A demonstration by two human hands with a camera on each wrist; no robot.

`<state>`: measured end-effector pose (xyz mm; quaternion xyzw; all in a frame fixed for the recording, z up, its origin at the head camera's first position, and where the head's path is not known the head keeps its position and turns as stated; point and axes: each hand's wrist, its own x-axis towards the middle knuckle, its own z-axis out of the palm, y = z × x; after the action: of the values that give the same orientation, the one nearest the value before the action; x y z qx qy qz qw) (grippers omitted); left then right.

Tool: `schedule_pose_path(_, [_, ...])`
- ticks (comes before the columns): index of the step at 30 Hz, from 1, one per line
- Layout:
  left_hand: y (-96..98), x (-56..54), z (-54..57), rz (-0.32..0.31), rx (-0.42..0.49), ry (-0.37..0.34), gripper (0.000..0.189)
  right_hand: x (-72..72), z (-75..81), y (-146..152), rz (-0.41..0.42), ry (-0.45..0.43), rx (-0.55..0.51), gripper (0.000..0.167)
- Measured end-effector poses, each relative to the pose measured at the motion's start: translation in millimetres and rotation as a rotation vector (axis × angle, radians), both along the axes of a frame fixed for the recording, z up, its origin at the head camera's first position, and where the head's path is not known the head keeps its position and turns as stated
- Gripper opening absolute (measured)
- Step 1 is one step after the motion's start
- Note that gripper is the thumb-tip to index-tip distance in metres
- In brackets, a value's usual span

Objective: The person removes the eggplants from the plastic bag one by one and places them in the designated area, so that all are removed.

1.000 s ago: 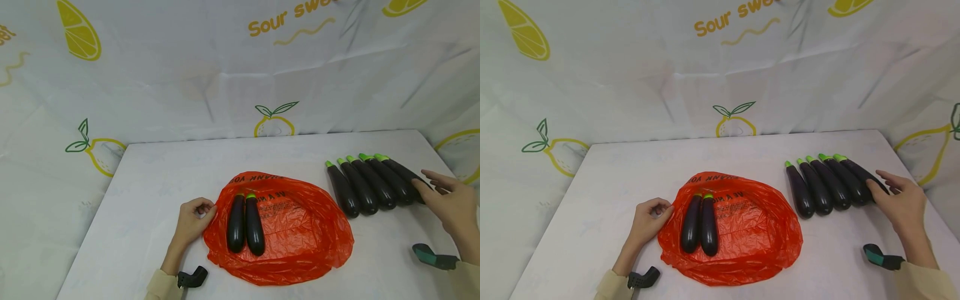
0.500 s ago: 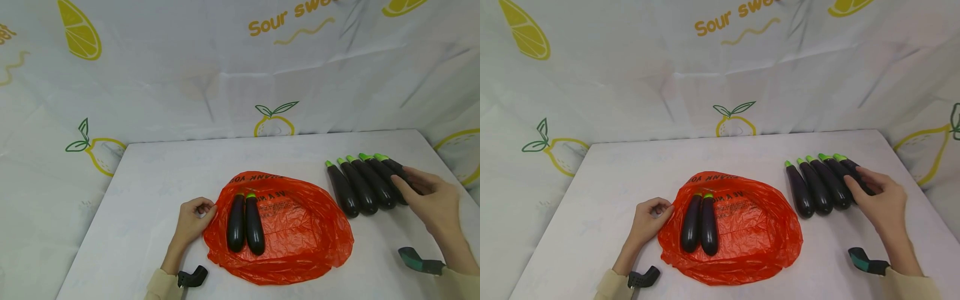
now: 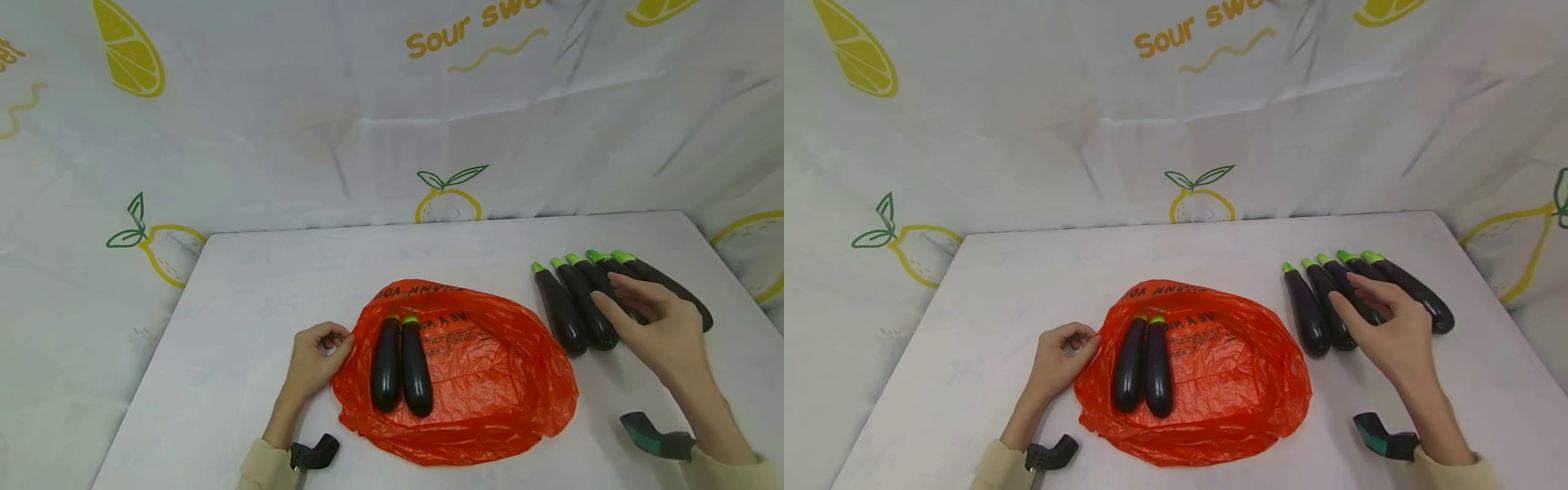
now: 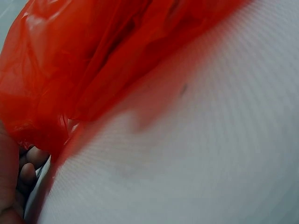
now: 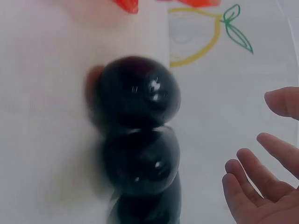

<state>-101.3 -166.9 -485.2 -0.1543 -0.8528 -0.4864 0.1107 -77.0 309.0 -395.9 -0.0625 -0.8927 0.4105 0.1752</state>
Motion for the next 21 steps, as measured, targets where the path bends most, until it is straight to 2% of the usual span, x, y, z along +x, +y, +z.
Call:
schedule_pose_path(13, [-0.1,0.0,0.1,0.005,0.002,0.002,0.004,8.7,3.0,-44.9,0.143,0.072,0.019,0.046])
schedule_pose_path(21, [0.2,0.0,0.4,0.004,0.0,-0.003,0.003,17.2,10.4,-67.0,0.213,0.047,0.018,0.049])
